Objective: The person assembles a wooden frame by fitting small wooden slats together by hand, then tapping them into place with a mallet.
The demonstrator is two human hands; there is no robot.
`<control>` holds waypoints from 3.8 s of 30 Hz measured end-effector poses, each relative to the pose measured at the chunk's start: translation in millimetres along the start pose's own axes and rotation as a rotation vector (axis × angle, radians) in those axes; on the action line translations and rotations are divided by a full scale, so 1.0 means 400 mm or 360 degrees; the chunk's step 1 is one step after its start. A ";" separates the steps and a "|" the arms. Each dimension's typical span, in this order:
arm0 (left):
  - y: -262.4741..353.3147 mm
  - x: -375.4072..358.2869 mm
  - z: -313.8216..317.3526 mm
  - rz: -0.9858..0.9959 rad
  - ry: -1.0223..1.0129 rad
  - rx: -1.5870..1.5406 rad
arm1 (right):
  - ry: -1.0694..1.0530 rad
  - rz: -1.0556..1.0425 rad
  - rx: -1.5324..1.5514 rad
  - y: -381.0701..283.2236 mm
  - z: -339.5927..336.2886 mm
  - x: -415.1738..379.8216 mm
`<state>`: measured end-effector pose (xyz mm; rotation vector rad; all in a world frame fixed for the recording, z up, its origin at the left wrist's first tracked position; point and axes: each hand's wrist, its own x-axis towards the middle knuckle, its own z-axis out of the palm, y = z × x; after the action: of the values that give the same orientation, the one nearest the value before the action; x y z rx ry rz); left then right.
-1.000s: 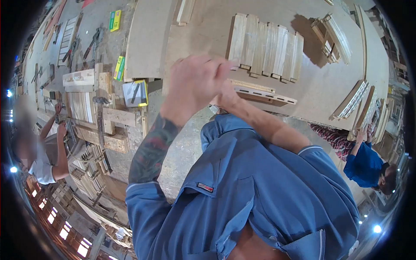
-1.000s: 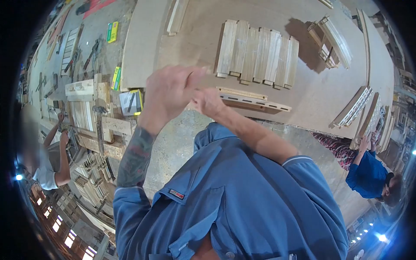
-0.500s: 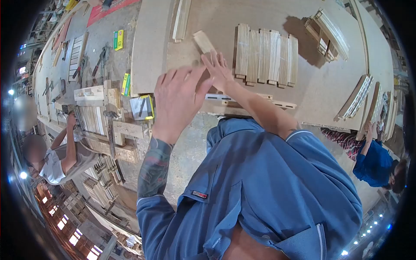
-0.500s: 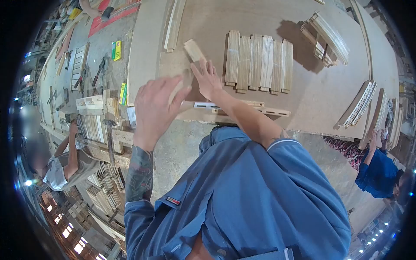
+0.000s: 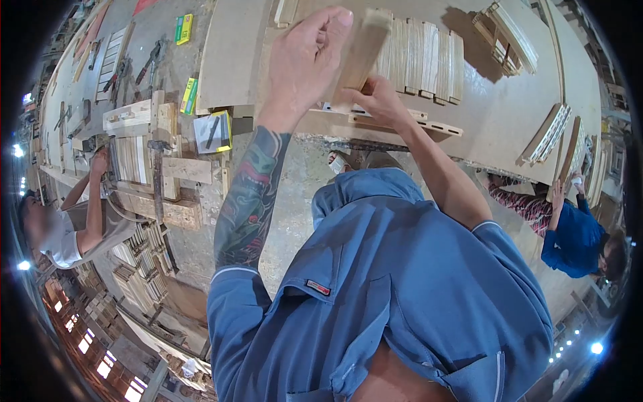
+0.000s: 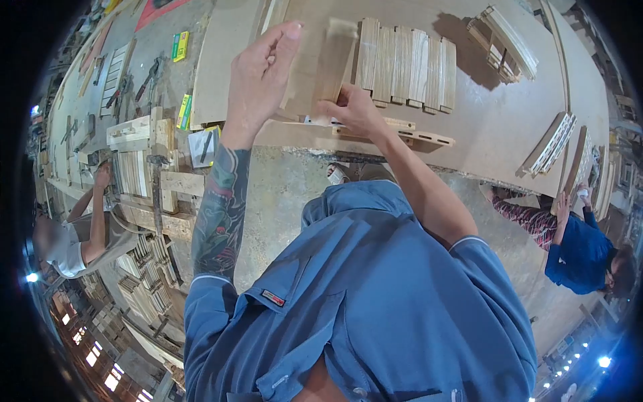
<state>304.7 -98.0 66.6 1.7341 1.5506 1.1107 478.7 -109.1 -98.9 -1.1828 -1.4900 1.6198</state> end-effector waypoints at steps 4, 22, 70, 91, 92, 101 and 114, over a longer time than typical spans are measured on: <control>-0.001 -0.002 0.006 0.0134 0.0018 0.0163 | -0.0024 -0.0073 -0.0312 0.027 0.016 0.000; 0.017 0.012 -0.011 0.0051 -0.0265 0.0067 | 0.0175 -0.0540 -0.0890 -0.015 0.064 -0.063; 0.014 -0.025 0.041 0.0234 -0.0512 0.0963 | 0.0106 -0.0072 -0.0544 0.020 -0.085 -0.117; 0.104 -0.013 0.091 0.0220 -0.0466 0.0541 | 0.0851 -0.0315 -0.2221 0.232 -0.113 0.166; 0.101 -0.009 0.109 0.0217 -0.0462 0.0544 | 0.0847 -0.0320 -0.2219 0.213 -0.114 0.168; 0.095 -0.037 0.133 0.0214 -0.0519 0.0720 | 0.0415 -0.0305 -0.0258 -0.015 -0.187 -0.113; 0.089 -0.054 0.126 0.0196 -0.0427 0.0587 | 0.0275 -0.0760 -0.1358 0.051 -0.148 -0.199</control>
<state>366.5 -119.2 66.3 2.1459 1.5645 0.6360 566.7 -159.5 -100.9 -1.1942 -2.2123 0.5347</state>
